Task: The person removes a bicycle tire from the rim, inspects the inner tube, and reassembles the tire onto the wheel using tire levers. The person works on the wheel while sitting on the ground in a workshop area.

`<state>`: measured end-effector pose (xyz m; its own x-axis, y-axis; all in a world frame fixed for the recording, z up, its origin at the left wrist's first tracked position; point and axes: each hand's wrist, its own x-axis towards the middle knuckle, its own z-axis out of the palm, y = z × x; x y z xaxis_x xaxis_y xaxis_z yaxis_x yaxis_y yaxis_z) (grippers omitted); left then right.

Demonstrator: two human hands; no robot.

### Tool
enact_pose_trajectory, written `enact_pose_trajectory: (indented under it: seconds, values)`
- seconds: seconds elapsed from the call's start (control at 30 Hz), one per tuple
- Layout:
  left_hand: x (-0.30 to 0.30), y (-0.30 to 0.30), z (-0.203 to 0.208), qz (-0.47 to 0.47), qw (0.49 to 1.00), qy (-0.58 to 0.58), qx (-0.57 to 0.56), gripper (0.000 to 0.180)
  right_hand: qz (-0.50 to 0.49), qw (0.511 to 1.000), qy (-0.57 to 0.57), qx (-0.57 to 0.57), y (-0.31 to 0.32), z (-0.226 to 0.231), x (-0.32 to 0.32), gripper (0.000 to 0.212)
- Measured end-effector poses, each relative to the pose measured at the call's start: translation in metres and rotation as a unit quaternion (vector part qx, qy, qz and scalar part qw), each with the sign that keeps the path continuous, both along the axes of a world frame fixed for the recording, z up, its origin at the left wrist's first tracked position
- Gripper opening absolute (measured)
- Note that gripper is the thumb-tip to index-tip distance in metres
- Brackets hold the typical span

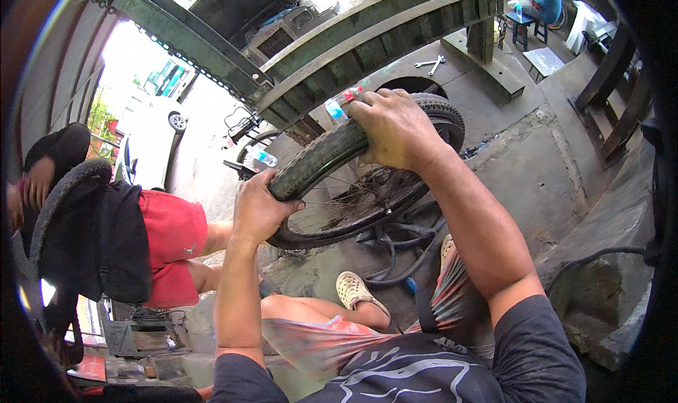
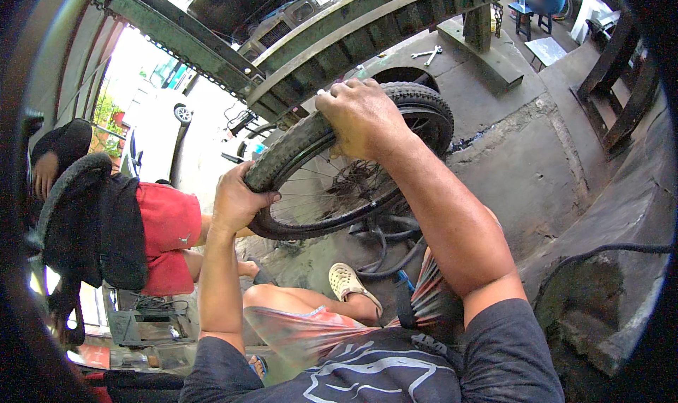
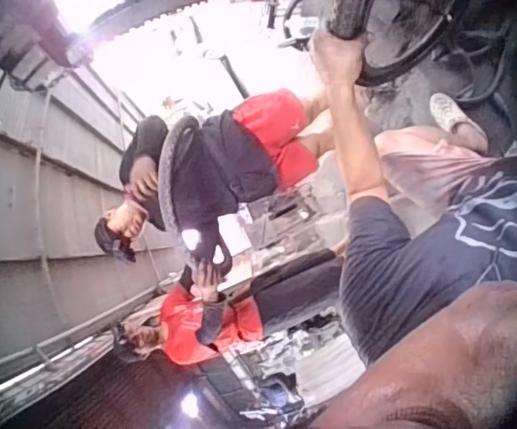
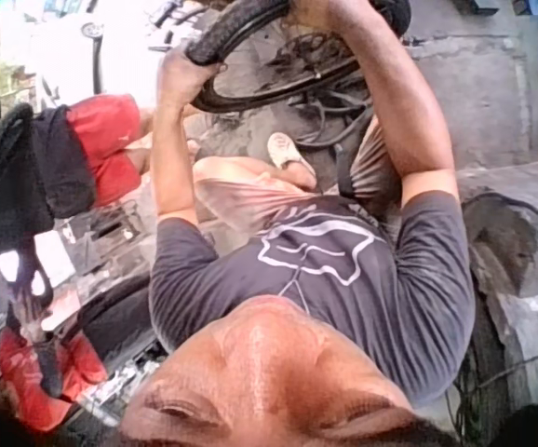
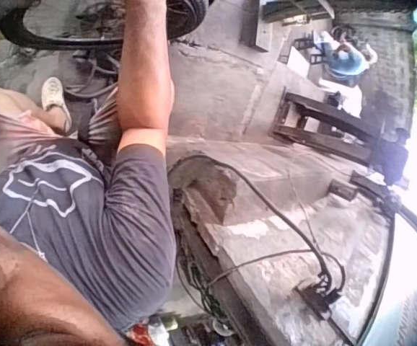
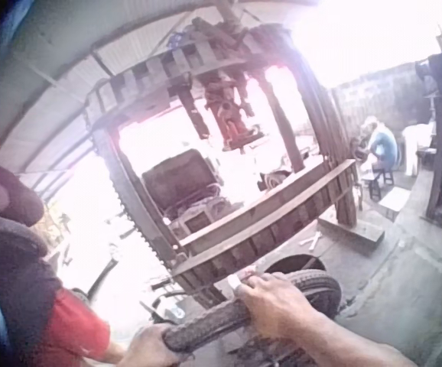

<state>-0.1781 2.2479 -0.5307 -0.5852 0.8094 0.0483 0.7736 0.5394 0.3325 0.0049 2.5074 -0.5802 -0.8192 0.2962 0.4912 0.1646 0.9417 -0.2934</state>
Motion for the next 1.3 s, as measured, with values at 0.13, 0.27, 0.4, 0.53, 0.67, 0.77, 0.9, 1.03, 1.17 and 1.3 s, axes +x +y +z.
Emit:
enact_pose_trajectory:
  seconds: [0.13,0.27,0.4,0.53,0.67,0.77,0.9,1.03,1.17,1.3]
  values:
    - [0.01,0.0,0.012,0.016,0.997,0.042,-0.065,0.058,0.054,0.998,0.003,0.017,-0.01,0.003,-0.001,0.068]
    - [0.025,0.008,0.017,-0.019,0.999,0.006,-0.034,0.061,0.075,0.997,-0.009,0.023,-0.023,0.009,-0.001,0.067]
    - [0.028,0.01,0.016,-0.027,0.995,0.009,-0.101,0.056,0.109,0.993,-0.046,-0.013,-0.023,0.017,0.009,0.068]
    - [0.032,-0.004,0.001,-0.055,0.992,0.097,-0.051,0.049,0.101,0.975,-0.195,-0.038,-0.026,0.028,0.014,0.055]
    - [0.036,-0.006,-0.002,-0.033,0.993,0.104,-0.036,0.047,0.084,0.984,-0.157,0.008,-0.036,0.027,0.014,0.045]
    - [0.037,-0.011,-0.002,-0.021,0.995,0.09,-0.047,0.047,0.093,0.984,-0.152,0.008,-0.04,0.022,0.013,0.047]
    - [0.03,-0.015,0.006,-0.053,0.993,0.072,-0.074,0.046,0.114,0.982,-0.153,-0.018,-0.041,0.023,0.013,0.05]
    - [0.036,-0.007,0.008,-0.038,0.998,0.016,-0.053,0.051,0.12,0.979,-0.157,-0.041,-0.034,0.015,0.011,0.043]
    - [0.019,-0.01,0.015,-0.086,0.991,-0.031,-0.102,0.047,0.118,0.974,-0.188,-0.052,-0.046,0.029,0.015,0.046]
    - [0.026,-0.006,0.023,-0.067,0.984,-0.087,-0.138,0.044,0.104,0.969,-0.213,-0.062,-0.05,0.033,0.018,0.036]
